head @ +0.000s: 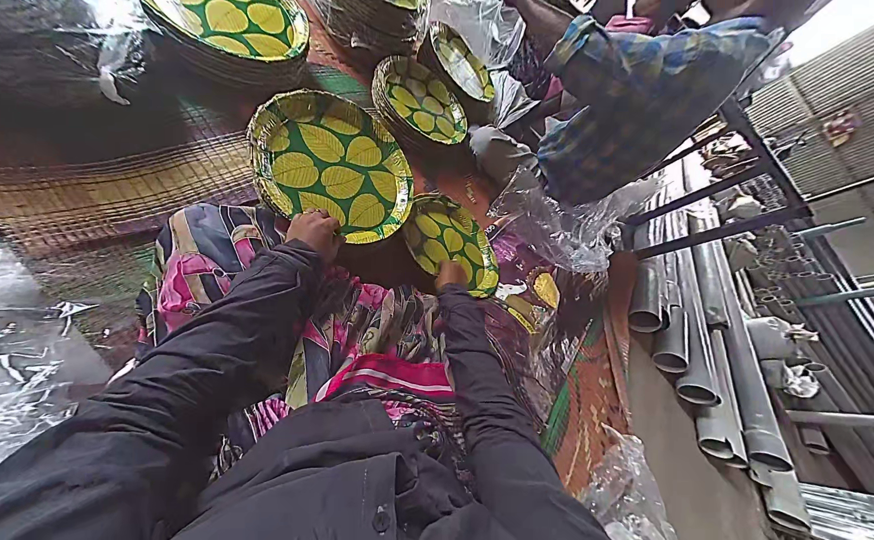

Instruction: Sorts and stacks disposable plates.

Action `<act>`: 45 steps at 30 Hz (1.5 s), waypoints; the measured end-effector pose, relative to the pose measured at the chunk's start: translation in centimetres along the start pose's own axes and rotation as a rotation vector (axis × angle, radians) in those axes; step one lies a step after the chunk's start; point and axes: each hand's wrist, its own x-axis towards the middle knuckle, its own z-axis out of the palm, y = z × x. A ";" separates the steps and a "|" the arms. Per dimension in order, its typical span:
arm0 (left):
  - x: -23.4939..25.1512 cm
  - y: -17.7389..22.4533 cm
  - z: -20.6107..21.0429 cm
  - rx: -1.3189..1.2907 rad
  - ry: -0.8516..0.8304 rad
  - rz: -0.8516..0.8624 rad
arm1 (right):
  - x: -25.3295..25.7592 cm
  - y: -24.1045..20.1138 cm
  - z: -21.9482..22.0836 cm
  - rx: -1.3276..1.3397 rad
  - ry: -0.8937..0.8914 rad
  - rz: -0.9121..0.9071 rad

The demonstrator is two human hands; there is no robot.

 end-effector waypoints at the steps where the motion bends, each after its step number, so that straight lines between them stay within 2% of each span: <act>1: 0.0 0.1 0.0 -0.018 0.014 -0.002 | 0.6 1.3 -1.6 0.010 0.014 -0.043; 3: -0.2 0.3 0.2 -0.091 0.116 -0.007 | 1.1 3.1 -4.9 0.068 0.120 -0.092; 6: -0.6 0.7 0.3 -0.141 0.427 -0.060 | -1.1 2.1 -9.8 0.168 0.528 -0.009; 7: -0.7 0.8 0.3 -0.126 0.571 -0.050 | -1.9 1.4 -10.9 0.223 0.668 -0.045; 9: -0.7 1.1 0.2 -0.033 0.864 0.002 | -3.1 -0.5 -11.6 0.253 0.865 -0.222; 12: -0.8 1.3 0.5 0.116 1.148 0.169 | -3.3 -4.4 -9.0 0.158 0.809 -0.577; 14: -1.1 1.6 0.9 0.200 1.124 0.208 | -2.5 -7.1 -5.2 0.096 0.665 -0.802; 15: -1.4 1.7 1.0 0.215 1.018 0.187 | -2.3 -8.3 -3.2 0.039 0.529 -0.871; 17: -1.7 1.2 1.1 0.106 0.607 0.028 | -2.6 -10.0 0.1 -0.058 0.235 -0.886; 18: -1.4 0.7 0.7 0.069 0.360 -0.107 | -2.8 -10.1 1.5 -0.063 0.232 -0.857; 19: -0.8 0.3 0.2 0.072 0.155 -0.228 | -2.7 -9.6 2.8 -0.028 0.335 -0.807; 20: -0.2 0.1 -0.2 0.067 0.065 -0.285 | -2.5 -8.7 3.4 0.029 0.438 -0.703; 21: 0.1 0.1 -0.4 0.056 0.052 -0.305 | -2.0 -7.5 3.8 0.082 0.515 -0.563; 22: 0.2 0.1 -0.3 0.053 0.058 -0.313 | -1.4 -6.0 4.1 0.095 0.507 -0.391; 24: 0.3 0.0 0.1 0.022 0.103 -0.334 | -0.3 -2.8 5.0 0.018 0.279 -0.101; 26: 0.4 0.0 -0.1 -0.128 0.259 -0.397 | 0.3 -0.8 4.9 -0.096 0.059 0.024; 28: 0.7 -0.8 -0.8 -0.233 0.520 -0.506 | 0.6 -0.3 3.4 -0.141 0.001 0.032; 29: 0.7 -1.2 -1.4 -0.263 0.610 -0.584 | 0.6 0.1 3.0 -0.132 0.004 0.025; 31: 0.8 -2.3 -2.8 -0.390 0.687 -0.715 | 0.2 0.8 1.6 -0.030 0.103 0.054; 34: 1.8 -4.0 -3.8 -0.702 0.635 -0.849 | -1.0 -0.2 -2.8 0.212 0.510 0.129; 36: 2.4 -3.8 -3.8 -0.839 0.618 -0.843 | -2.6 -2.2 -6.1 0.312 0.811 0.062; 37: 2.6 -3.8 -3.6 -0.875 0.606 -0.834 | -3.7 -3.8 -7.5 0.317 0.844 0.006; 39: 2.4 -3.7 -3.4 -0.903 0.613 -0.837 | -5.2 -7.2 -8.6 0.239 0.797 -0.166; 41: 1.5 -3.0 -5.2 -0.933 0.636 -0.862 | -4.8 -10.1 -7.2 0.128 0.770 -0.399; 43: -1.5 0.3 -10.2 -1.237 0.732 -0.901 | -4.8 -12.3 -5.0 0.061 0.707 -0.606; 44: -3.1 1.9 -12.3 -1.408 0.813 -0.881 | -4.8 -12.9 -3.7 0.019 0.708 -0.668; 45: -4.0 3.0 -13.5 -1.474 0.890 -0.862 | -4.8 -13.2 -2.2 -0.012 0.742 -0.704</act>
